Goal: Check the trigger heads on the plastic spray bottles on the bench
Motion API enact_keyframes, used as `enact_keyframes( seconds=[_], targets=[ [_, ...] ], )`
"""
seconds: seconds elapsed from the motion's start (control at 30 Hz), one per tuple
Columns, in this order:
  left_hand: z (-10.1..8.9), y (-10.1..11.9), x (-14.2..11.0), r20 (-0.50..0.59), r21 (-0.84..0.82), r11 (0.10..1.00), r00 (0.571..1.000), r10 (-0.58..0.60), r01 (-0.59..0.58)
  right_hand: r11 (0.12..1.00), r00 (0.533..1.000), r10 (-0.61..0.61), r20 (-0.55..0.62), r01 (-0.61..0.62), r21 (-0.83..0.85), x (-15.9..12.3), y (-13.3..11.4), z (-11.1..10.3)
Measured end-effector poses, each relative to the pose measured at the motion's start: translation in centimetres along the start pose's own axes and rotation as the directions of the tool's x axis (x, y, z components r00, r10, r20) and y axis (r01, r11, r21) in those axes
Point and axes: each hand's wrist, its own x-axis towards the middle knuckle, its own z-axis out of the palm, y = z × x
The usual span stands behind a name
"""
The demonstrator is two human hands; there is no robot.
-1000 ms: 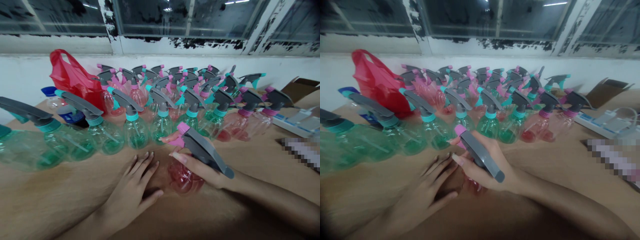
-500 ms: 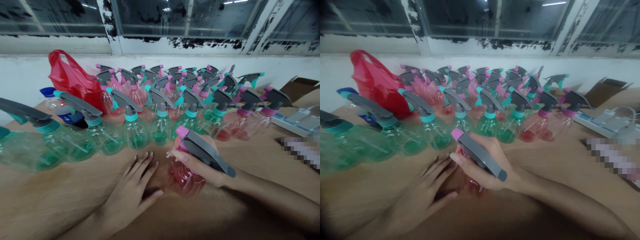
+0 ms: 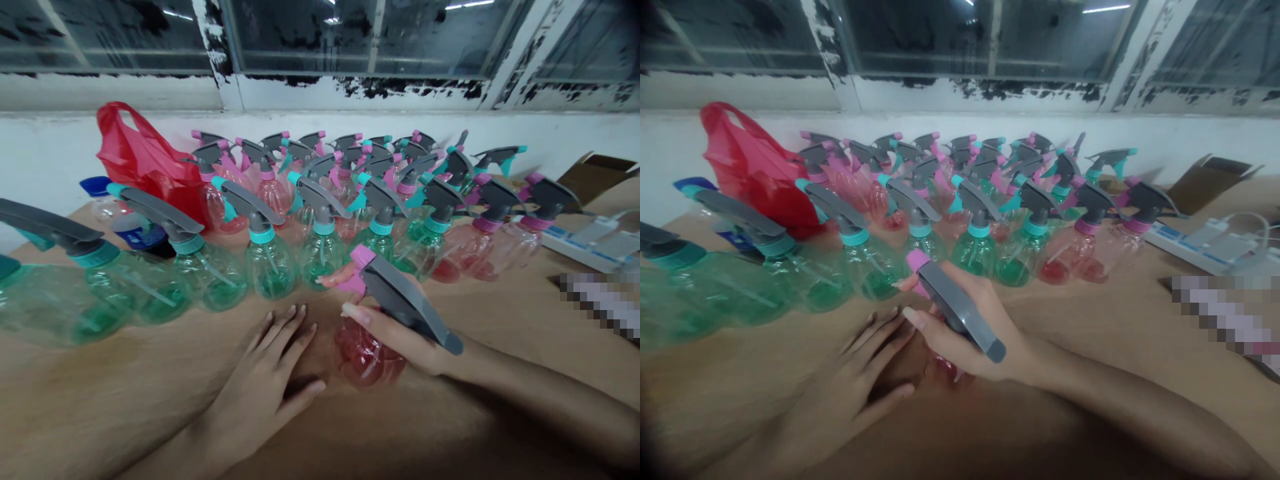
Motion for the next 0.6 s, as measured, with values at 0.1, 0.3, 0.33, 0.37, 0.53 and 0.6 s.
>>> enact_keyframes(
  seconds=[0.1, 0.3, 0.33, 0.37, 0.53, 0.6],
  targets=[
    [0.01, 0.02, -0.01, 0.009, 0.002, 1.000, 1.000, 0.000, 0.000, 1.000, 1.000, 0.014, 0.011, -0.014, -0.008, 0.01, -0.05, -0.02],
    [0.03, 0.01, 0.08, 0.018, -0.001, 1.000, 1.000, -0.002, 0.002, 1.000, 1.000, 0.010, 0.004, -0.010, -0.005, -0.02, -0.19, 0.01],
    [0.04, 0.01, 0.07, 0.018, -0.002, 1.000, 1.000, -0.001, 0.001, 1.000, 1.000, 0.017, 0.007, -0.017, -0.010, -0.02, -0.20, 0.01],
    [0.04, 0.00, 0.06, 0.017, -0.003, 1.000, 1.000, -0.002, 0.002, 1.000, 1.000, 0.025, 0.007, -0.025, -0.015, 0.00, -0.22, 0.00],
    [0.02, -0.03, 0.07, 0.017, -0.016, 1.000, 1.000, -0.005, 0.006, 0.999, 0.999, 0.051, 0.012, -0.051, -0.005, 0.05, -0.34, -0.06],
    [0.01, -0.05, 0.09, 0.019, -0.028, 1.000, 1.000, -0.013, 0.014, 0.999, 0.999, 0.050, 0.012, -0.050, 0.003, 0.03, -0.34, -0.07]
  ],
)
